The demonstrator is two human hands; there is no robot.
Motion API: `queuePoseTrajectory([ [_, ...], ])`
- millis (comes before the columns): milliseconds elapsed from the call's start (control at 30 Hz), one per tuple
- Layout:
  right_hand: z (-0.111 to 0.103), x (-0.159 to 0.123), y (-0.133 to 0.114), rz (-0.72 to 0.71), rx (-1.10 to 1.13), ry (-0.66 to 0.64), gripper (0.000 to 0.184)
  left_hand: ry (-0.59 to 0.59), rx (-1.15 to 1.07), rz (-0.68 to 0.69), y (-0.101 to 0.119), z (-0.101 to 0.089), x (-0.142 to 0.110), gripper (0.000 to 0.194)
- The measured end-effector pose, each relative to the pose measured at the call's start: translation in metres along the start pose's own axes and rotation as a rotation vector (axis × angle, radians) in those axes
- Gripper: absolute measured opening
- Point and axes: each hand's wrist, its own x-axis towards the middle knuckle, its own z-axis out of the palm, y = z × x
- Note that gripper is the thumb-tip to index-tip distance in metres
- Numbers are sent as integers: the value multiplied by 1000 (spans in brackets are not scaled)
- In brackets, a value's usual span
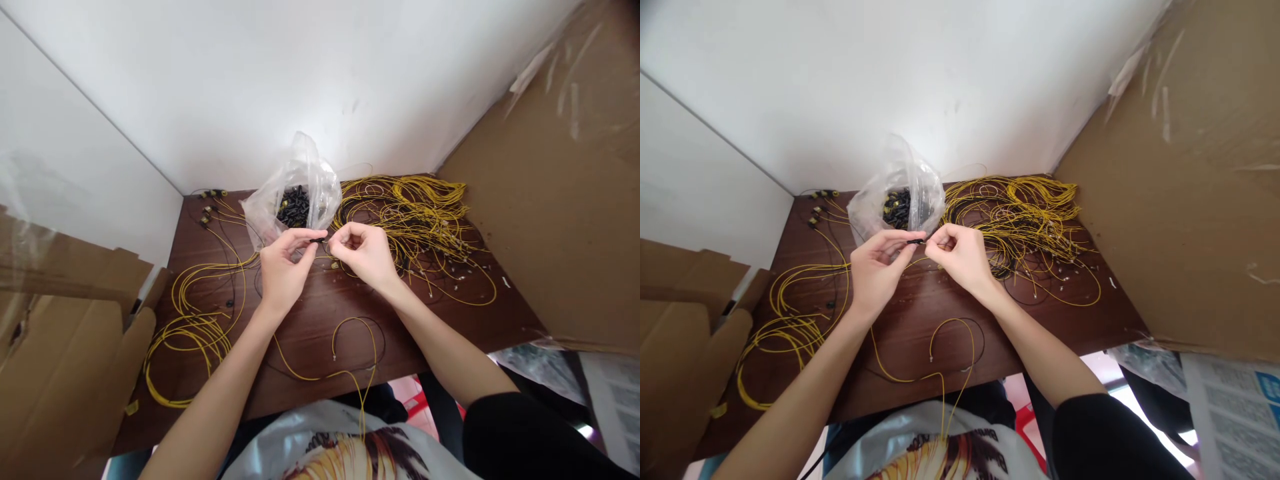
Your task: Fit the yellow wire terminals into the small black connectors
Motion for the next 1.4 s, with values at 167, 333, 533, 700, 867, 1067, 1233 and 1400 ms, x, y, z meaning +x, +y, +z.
queuePoseTrajectory([
  [167,-1,0,0,5,-14,8,5,-11,58,12,-2,0,-1,16],
  [333,-1,-1,-2,-13,-56,22,5,-8,77,17,-2,0,-1,16],
  [533,0,-2,-6,-63,-120,40,6,2,2,-20,-2,2,-2,14],
  [700,0,-3,-7,-84,-96,35,8,17,-3,-13,-1,3,-1,13],
  [867,0,-3,-5,-43,-22,13,8,35,36,-63,1,2,-1,11],
  [1067,-1,-2,-4,9,46,-28,8,3,57,-41,3,0,0,11],
  [1233,-1,-3,-3,-36,5,-13,9,5,-51,-131,3,1,1,12],
  [1400,-1,-3,-4,-123,-50,7,7,0,-174,-274,4,1,2,15],
])
